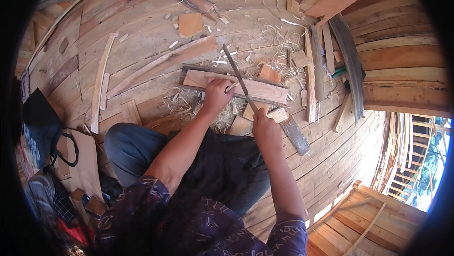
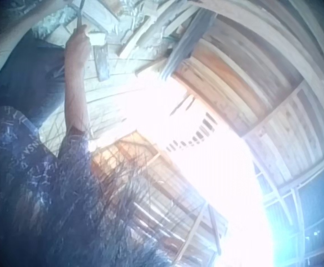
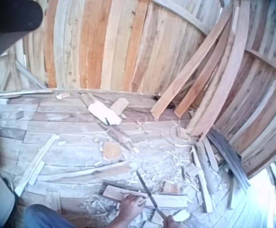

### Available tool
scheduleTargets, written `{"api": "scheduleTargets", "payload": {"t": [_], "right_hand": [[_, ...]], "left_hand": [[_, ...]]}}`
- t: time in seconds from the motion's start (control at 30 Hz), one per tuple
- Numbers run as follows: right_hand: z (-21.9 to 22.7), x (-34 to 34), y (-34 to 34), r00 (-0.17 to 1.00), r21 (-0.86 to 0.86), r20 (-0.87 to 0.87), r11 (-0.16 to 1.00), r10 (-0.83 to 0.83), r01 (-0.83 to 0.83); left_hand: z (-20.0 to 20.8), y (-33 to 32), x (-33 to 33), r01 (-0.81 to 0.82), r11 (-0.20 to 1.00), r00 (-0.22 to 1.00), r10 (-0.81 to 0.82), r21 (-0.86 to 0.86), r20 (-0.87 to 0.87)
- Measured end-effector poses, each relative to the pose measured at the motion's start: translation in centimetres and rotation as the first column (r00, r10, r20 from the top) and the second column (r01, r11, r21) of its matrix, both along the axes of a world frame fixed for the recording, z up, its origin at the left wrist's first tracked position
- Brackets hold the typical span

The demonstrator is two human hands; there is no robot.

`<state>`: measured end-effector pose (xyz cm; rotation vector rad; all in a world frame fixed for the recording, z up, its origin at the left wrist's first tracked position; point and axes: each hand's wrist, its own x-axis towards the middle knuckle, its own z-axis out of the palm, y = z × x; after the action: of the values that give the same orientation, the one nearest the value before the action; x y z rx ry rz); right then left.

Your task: The person shaves a piece of wood using a blade, holding the wood by hand on a floor and repeatedly scraping the surface to thin it.

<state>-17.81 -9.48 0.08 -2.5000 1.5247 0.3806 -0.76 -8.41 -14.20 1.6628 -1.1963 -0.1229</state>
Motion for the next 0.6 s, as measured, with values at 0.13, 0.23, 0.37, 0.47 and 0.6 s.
{"api": "scheduleTargets", "payload": {"t": [0.13,0.23,0.37,0.47,0.6], "right_hand": [[-0.4,1.2,-0.4,0.999,-0.001,0.049,1.0,-0.001,0.001],[-0.4,1.8,-0.8,0.999,0.005,0.034,1.0,0.003,-0.003],[-0.2,2.2,-1.2,1.0,0.027,0.014,1.0,-0.002,0.001],[-0.3,2.3,-1.2,1.0,0.045,0.004,0.999,-0.021,0.02],[0.4,2.8,-0.9,0.999,0.054,-0.005,0.998,-0.036,0.037]], "left_hand": [[0.0,0.2,0.0,0.016,1.0,1.0,-0.016,0.002,0.017],[-0.1,0.2,0.1,0.005,1.0,1.0,-0.005,-0.011,0.018],[0.0,0.2,-0.1,-0.014,1.0,1.0,0.014,-0.006,0.016],[0.1,0.1,-0.1,-0.029,0.999,1.0,0.028,-0.035,-0.006],[-0.2,0.1,-0.1,-0.017,1.0,1.0,0.017,0.014,-0.013]]}}
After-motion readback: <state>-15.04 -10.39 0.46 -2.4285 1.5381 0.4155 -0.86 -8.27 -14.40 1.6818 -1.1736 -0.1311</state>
